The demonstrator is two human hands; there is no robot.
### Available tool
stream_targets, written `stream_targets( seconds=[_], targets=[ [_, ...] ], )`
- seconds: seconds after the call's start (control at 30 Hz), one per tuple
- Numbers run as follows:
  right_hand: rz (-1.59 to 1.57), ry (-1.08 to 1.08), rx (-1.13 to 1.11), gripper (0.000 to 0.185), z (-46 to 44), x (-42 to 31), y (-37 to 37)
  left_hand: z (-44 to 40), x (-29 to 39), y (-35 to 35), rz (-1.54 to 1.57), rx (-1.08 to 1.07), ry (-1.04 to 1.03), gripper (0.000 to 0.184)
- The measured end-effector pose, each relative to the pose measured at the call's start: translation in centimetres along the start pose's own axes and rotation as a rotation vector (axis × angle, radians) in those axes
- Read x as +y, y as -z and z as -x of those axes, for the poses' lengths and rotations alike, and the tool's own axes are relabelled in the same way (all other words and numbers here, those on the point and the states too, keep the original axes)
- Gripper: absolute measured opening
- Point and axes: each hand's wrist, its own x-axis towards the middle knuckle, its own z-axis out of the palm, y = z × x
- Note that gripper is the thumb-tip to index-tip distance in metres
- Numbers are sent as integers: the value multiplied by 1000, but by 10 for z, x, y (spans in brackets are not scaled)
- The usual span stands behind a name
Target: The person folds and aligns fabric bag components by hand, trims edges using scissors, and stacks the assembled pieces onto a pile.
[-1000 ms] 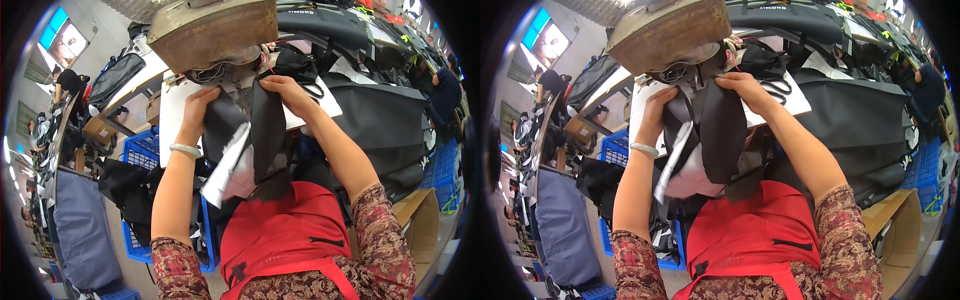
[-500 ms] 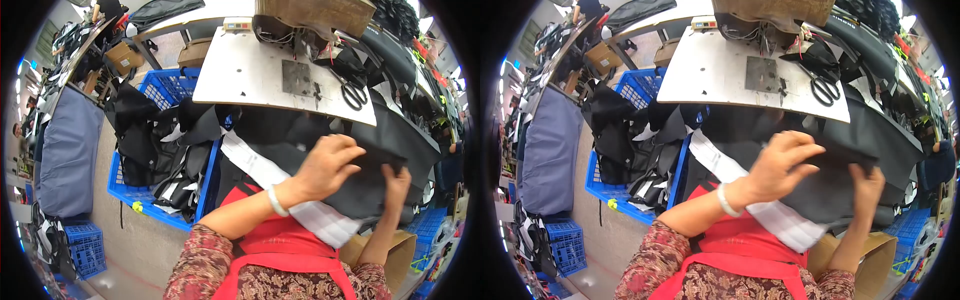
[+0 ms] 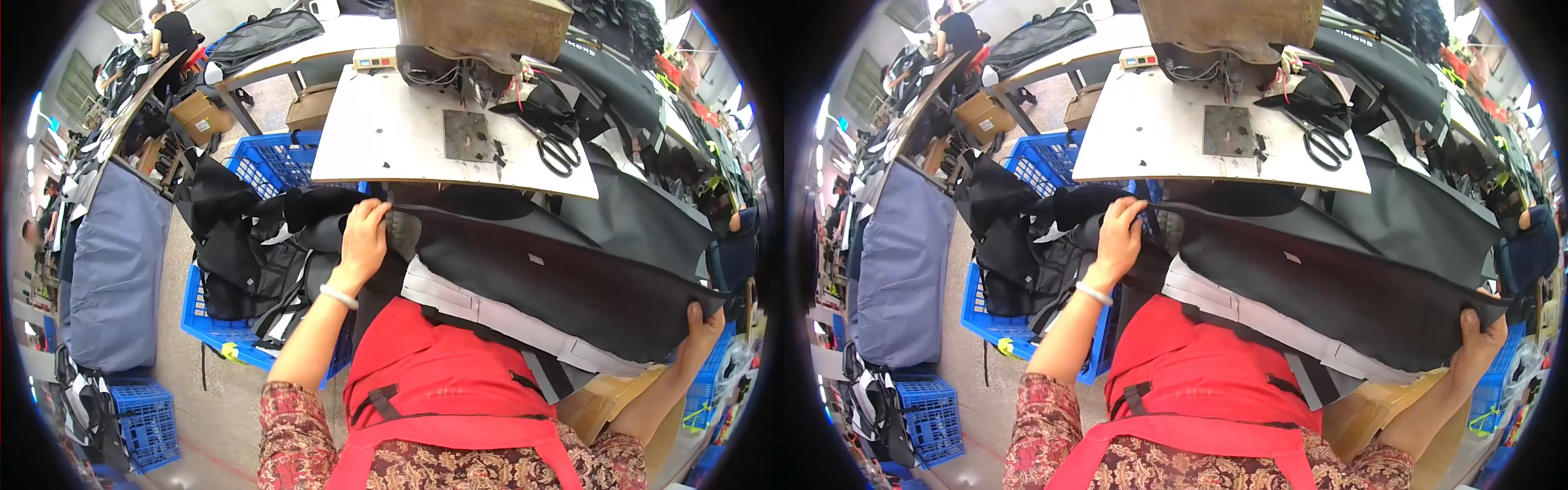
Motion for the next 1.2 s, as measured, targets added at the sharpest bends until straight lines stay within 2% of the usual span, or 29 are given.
stream_targets(
  seconds=[0.03, 0.07, 0.13, 0.17, 0.2, 0.23, 0.3, 0.33, 0.4, 0.47, 0.53, 0.57, 0.6, 0.67, 0.7, 0.73, 0.77, 0.8, 0.87, 0.9, 0.93, 1.0, 1.03, 1.13, 1.2],
  targets=[
    [40, 58, -19, 35, 2, -2, 3, -15, -4, -1, -85, -2, -84, 32],
    [67, 84, -1, 34, 2, -5, 9, -28, -7, 0, -147, -58, -105, 26],
    [125, 121, 38, 32, 2, -20, 24, -37, -25, 0, -266, -525, 68, 19],
    [171, 110, 43, 27, -1, -33, 38, -30, -28, 0, -139, -552, 12, 14],
    [271, 15, 252, 26, -7, -37, 47, -24, -20, 1, -55, -586, -30, 16],
    [325, 25, 251, 28, -19, -38, 56, -19, -2, 8, -29, -651, -90, 16],
    [302, -91, 209, 34, -47, -10, 85, -12, 45, 27, 74, -737, -256, 16],
    [219, -215, 171, 37, -61, 23, 108, -7, 71, 40, 150, -754, -357, 16],
    [854, -396, 58, 39, -84, 115, 162, 1, 134, 73, 498, -739, -333, 20],
    [1328, 146, 138, 35, -58, 107, 95, 10, 177, 89, 891, -884, -150, 24],
    [478, -18, 62, 31, -39, 24, -31, 0, 193, 97, 823, -1020, -145, 23],
    [396, 0, -48, 26, -24, -19, -82, -7, 193, 92, 797, -1072, -58, 23],
    [299, 97, -230, 25, -10, -42, -115, -11, 189, 81, 793, -1002, -13, 23],
    [260, 452, -524, 40, 16, -63, -172, -28, 181, 66, 702, -818, -24, 22],
    [228, 577, -563, 48, 30, -65, -200, -39, 182, 66, 623, -811, 5, 25],
    [287, 612, -511, 44, 41, -64, -219, -49, 183, 68, 544, -800, 34, 28],
    [375, 653, -544, 35, 40, -53, -229, -53, 179, 67, 616, -831, 79, 29],
    [301, 611, -588, 23, 26, -45, -236, -58, 171, 67, 652, -976, 277, 27],
    [69, 481, -733, 17, -2, -25, -241, -60, 152, 64, 711, -938, 267, 28],
    [20, 386, -776, 16, -8, -29, -239, -63, 155, 70, 610, -961, 269, 24],
    [11, 340, -838, 17, -14, -34, -237, -60, 157, 71, 539, -840, 126, 23],
    [-17, 241, -963, 18, -22, -42, -234, -60, 161, 73, 443, -729, -65, 23],
    [-49, 177, -997, 21, -28, -46, -234, -61, 163, 70, 309, -602, -231, 17],
    [-99, 233, -929, 22, -48, -45, -243, -78, 160, 62, 74, -388, -444, 15],
    [-52, 170, -946, 28, -67, -48, -252, -95, 147, 45, 98, -270, -483, 16]
  ],
)
